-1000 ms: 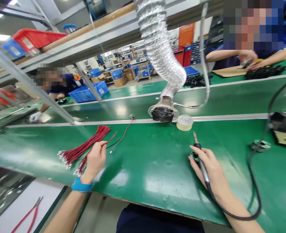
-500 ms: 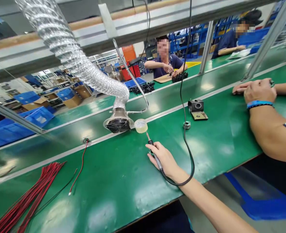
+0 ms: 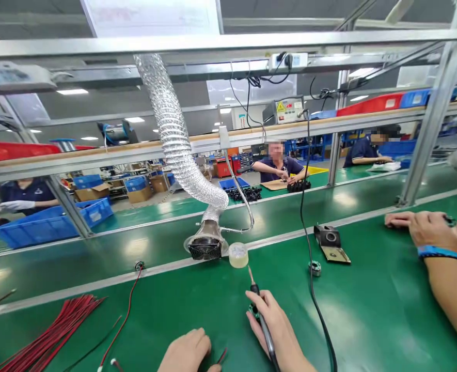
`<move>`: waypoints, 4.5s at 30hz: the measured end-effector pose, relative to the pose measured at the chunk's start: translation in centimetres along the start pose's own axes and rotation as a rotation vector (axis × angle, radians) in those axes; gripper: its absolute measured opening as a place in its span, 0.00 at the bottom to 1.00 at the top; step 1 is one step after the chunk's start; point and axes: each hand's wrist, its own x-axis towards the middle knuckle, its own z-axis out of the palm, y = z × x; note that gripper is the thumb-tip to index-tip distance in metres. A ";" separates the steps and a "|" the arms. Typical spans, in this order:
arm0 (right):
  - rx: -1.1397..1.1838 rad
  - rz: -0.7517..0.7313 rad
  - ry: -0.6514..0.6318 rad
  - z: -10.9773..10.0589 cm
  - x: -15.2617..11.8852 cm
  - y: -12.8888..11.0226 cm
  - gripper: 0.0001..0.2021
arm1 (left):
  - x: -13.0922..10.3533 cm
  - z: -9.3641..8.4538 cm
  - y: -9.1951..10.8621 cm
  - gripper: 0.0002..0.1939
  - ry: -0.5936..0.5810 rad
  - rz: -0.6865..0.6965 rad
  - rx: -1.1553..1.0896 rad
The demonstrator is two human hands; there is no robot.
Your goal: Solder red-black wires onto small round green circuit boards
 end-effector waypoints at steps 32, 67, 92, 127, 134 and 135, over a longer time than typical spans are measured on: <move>0.356 0.289 0.063 0.9 -1.2 -9.3 0.18 | 1.5 -5.4 2.7 0.13 0.160 -0.306 -1.307; 0.157 0.325 -0.018 2.0 -2.2 -9.8 0.25 | 1.4 -6.0 1.7 0.07 0.265 -0.271 -1.151; 0.389 0.525 0.343 -2.6 -5.7 -10.3 0.12 | 1.7 -5.2 3.0 0.05 0.247 -0.006 -0.878; 0.313 0.436 0.236 -2.9 -4.8 -10.1 0.13 | 1.8 -5.7 3.8 0.06 0.218 -0.085 -0.834; 0.323 0.381 0.228 -2.9 -4.4 -10.2 0.13 | 2.1 -6.2 4.3 0.08 0.223 -0.146 -0.839; 0.326 0.365 0.226 -3.0 -4.3 -10.2 0.13 | 2.1 -6.3 4.3 0.08 0.220 -0.146 -0.831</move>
